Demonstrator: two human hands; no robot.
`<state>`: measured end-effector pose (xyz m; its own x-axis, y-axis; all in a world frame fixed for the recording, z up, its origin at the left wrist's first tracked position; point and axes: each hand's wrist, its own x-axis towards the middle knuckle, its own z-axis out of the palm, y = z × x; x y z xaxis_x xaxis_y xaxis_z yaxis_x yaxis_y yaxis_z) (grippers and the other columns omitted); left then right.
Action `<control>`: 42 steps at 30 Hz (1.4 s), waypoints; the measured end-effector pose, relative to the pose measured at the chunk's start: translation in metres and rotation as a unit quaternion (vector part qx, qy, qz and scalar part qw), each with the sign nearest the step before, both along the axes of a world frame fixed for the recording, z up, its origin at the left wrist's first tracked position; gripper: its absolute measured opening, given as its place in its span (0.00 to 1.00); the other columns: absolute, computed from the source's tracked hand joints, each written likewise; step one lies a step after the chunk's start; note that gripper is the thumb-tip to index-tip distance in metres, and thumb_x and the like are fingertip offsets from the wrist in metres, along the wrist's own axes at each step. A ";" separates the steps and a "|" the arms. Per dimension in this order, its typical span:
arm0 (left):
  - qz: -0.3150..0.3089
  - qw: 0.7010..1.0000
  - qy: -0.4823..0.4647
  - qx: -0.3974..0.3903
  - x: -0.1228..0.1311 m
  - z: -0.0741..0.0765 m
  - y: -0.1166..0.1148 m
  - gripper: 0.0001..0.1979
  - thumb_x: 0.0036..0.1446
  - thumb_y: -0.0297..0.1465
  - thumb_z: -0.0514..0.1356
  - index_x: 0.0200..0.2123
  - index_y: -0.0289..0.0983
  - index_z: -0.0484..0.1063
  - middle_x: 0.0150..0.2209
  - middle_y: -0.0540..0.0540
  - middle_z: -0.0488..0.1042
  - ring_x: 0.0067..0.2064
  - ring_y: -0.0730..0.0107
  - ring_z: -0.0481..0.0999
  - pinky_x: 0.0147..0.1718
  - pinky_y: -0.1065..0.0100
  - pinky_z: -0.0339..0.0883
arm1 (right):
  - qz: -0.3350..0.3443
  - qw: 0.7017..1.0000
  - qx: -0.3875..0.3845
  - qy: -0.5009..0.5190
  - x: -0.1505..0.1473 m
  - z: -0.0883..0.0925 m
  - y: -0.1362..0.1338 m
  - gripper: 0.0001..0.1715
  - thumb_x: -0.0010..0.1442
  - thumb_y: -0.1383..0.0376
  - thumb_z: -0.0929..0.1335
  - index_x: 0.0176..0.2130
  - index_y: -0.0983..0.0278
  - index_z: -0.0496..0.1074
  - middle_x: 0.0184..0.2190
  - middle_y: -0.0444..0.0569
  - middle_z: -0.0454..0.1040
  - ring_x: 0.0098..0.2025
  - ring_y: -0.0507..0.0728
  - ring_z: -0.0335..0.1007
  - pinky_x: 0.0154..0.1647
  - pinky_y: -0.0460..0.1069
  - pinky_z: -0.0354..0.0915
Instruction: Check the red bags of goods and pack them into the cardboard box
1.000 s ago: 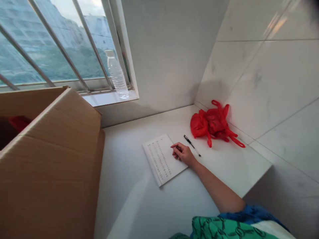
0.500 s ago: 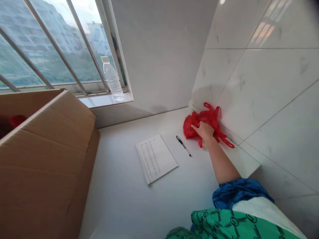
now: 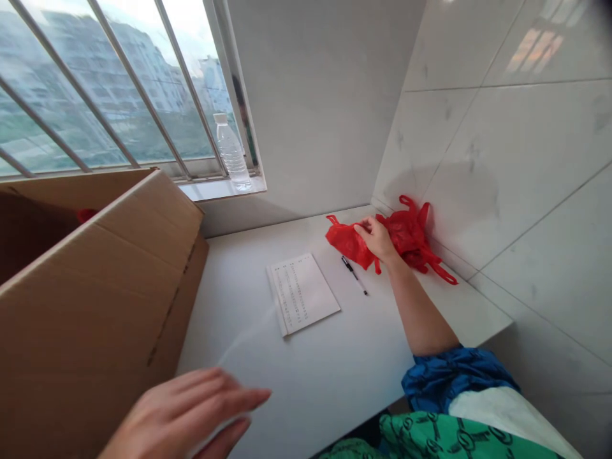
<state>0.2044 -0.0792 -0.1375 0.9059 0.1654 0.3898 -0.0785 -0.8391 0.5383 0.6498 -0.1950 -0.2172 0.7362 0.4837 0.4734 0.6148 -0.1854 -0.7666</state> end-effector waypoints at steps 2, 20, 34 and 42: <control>-0.021 0.997 0.073 -0.031 0.022 -0.011 0.002 0.16 0.59 0.35 0.59 0.47 0.61 0.76 0.34 0.54 0.81 0.32 0.64 0.80 0.28 0.67 0.76 | 0.058 0.996 0.055 0.036 -0.020 0.007 0.016 0.17 0.60 0.50 0.66 0.37 0.61 0.66 0.37 0.48 0.76 0.40 0.56 0.74 0.44 0.51 0.69; 0.197 0.938 0.008 -0.284 0.154 -0.143 0.078 0.26 0.56 0.34 0.60 0.57 0.37 0.61 0.43 0.43 0.75 0.39 0.66 0.76 0.38 0.67 0.71 | 0.257 0.954 -0.153 0.017 -0.135 -0.048 0.043 0.28 0.57 0.56 0.72 0.55 0.60 0.68 0.55 0.54 0.70 0.43 0.57 0.74 0.46 0.53 0.67; 0.217 0.945 0.011 -0.247 0.153 -0.149 0.093 0.22 0.58 0.42 0.59 0.52 0.37 0.71 0.48 0.43 0.78 0.48 0.58 0.77 0.49 0.61 0.69 | 0.143 0.948 -0.277 -0.059 -0.145 -0.060 0.059 0.45 0.59 0.43 0.68 0.66 0.59 0.58 0.54 0.55 0.69 0.49 0.63 0.72 0.43 0.53 0.67; 0.187 0.937 -0.013 -0.296 0.152 -0.159 0.102 0.21 0.54 0.30 0.56 0.52 0.35 0.72 0.49 0.44 0.77 0.50 0.59 0.76 0.50 0.62 0.68 | 0.182 0.917 -0.350 -0.049 -0.140 -0.049 0.044 0.32 0.55 0.45 0.72 0.53 0.60 0.71 0.50 0.53 0.71 0.41 0.60 0.74 0.40 0.53 0.67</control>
<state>0.3563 0.0227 -0.2961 0.7334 0.6627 0.1512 0.1409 -0.3659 0.9199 0.5094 -0.1513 -0.2666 0.4352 0.9003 0.0080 0.7935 -0.3793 -0.4758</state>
